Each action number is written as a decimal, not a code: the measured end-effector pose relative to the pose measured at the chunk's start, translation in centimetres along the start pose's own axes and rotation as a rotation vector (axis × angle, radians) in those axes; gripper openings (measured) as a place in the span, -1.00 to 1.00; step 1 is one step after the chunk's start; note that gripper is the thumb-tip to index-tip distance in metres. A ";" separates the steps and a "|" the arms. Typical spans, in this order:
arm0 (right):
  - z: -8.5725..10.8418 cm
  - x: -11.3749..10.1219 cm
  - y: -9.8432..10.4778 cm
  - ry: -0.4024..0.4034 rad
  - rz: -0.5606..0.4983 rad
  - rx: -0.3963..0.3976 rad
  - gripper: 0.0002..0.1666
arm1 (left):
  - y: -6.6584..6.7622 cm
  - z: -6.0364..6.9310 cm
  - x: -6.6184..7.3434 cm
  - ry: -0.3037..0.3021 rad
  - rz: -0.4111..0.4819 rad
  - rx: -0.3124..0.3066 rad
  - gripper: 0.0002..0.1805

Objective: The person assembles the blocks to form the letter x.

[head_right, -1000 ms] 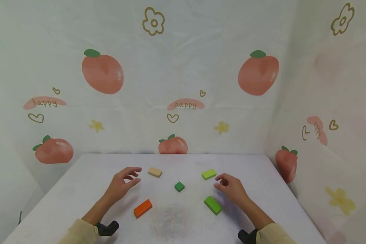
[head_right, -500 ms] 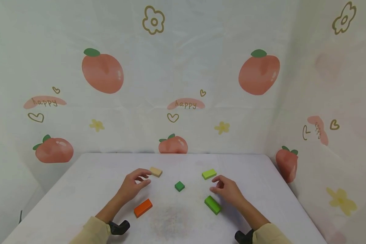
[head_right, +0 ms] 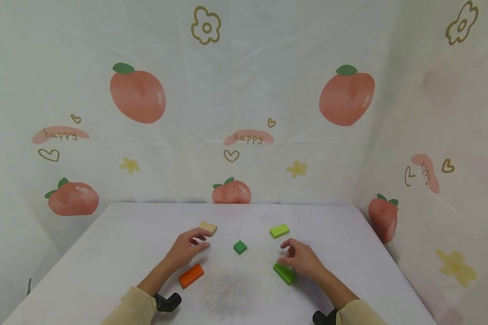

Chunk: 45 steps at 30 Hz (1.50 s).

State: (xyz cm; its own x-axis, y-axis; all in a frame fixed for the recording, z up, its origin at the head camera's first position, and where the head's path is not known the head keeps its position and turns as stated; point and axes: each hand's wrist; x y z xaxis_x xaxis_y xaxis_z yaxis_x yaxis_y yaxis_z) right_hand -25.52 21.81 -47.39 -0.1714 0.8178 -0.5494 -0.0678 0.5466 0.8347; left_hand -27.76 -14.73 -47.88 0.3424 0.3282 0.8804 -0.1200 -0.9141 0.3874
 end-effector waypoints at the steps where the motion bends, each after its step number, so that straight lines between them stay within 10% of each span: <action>1: 0.1 0.0 0.0 -0.004 0.005 -0.007 -0.58 | -0.1 0.0 0.0 0.009 -0.003 -0.012 -0.73; 13: 0.8 -0.2 0.0 0.034 0.035 -0.061 -0.52 | -1.2 -0.7 -0.1 0.069 0.028 -0.106 -0.74; 45: 2.0 -1.4 -0.5 -0.058 0.117 -0.138 -0.50 | -4.4 -3.0 -0.4 -0.001 0.026 -0.145 -0.78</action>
State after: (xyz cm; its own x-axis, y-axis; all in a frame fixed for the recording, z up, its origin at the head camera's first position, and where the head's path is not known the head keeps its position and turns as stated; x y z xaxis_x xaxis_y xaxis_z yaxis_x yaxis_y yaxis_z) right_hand -23.26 20.75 -47.07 -0.1291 0.8853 -0.4467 -0.1854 0.4210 0.8879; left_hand -30.17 -10.10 -49.16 0.3385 0.3040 0.8905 -0.2621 -0.8784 0.3996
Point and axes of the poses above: each hand's wrist, its own z-axis away from the middle knuckle, its own y-axis out of the back of the hand, x = y × z, and after that the axes turned 13 degrees about z, right-handed
